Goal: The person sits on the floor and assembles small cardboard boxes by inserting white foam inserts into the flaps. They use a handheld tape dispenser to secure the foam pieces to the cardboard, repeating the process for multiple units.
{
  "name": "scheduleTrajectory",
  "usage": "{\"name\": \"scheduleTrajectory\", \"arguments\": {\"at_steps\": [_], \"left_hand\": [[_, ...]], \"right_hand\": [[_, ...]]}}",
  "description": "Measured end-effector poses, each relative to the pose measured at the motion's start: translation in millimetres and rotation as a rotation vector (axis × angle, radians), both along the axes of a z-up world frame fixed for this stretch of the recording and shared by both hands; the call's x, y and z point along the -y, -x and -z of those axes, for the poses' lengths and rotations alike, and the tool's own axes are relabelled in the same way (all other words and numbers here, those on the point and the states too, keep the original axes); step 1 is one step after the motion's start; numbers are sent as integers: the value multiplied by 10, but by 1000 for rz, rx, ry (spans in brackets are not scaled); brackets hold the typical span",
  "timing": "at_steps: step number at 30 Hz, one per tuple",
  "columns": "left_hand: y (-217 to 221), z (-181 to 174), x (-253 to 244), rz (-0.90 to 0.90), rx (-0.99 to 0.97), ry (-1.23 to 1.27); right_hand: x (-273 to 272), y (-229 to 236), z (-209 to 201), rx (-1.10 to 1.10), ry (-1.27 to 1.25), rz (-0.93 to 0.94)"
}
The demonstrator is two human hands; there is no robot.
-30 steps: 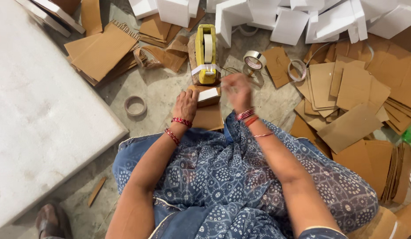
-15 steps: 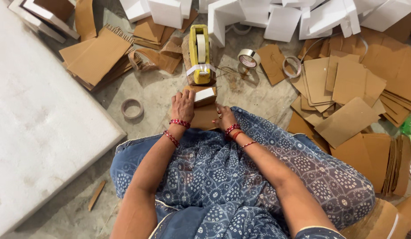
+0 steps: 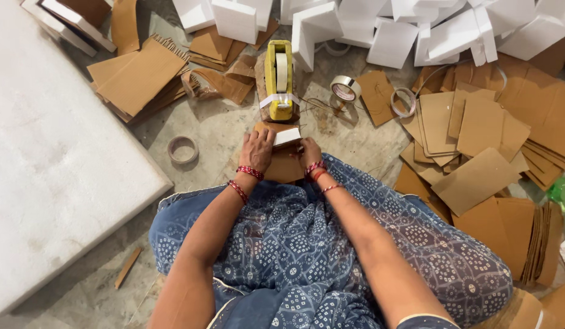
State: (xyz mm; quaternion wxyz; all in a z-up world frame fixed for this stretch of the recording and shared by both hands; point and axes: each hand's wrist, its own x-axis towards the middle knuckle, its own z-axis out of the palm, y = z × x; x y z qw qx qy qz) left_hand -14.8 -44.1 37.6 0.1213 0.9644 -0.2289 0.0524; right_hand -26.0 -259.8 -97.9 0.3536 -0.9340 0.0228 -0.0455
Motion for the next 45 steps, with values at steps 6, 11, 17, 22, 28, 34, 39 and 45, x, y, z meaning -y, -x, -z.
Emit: {"name": "scheduleTrajectory", "arguments": {"at_steps": [6, 11, 17, 22, 28, 34, 39, 45], "left_hand": [[-88, 73, -77, 62, 1, 75], [-188, 38, -15, 145, 11, 72], [57, -42, 40, -130, 163, 194], [822, -101, 203, -200, -149, 98], [1284, -230, 473, 42, -493, -181], [1459, 321, 715, 246, -667, 68], [1411, 1067, 992, 291, -722, 80], [1201, 1338, 1062, 4, -482, 587]], "right_hand": [[104, -387, -1340, 353, 75, -495], [-58, -488, -1008, -58, 310, -582], [78, -486, -547, 49, 385, -501], [95, -367, -751, -7, 379, -464], [-10, -439, -903, -62, 420, -428], [-34, -386, -1014, -115, 435, -403], [-52, -353, -1027, -76, 413, -386], [-54, -390, -980, -67, 429, -396]]}}
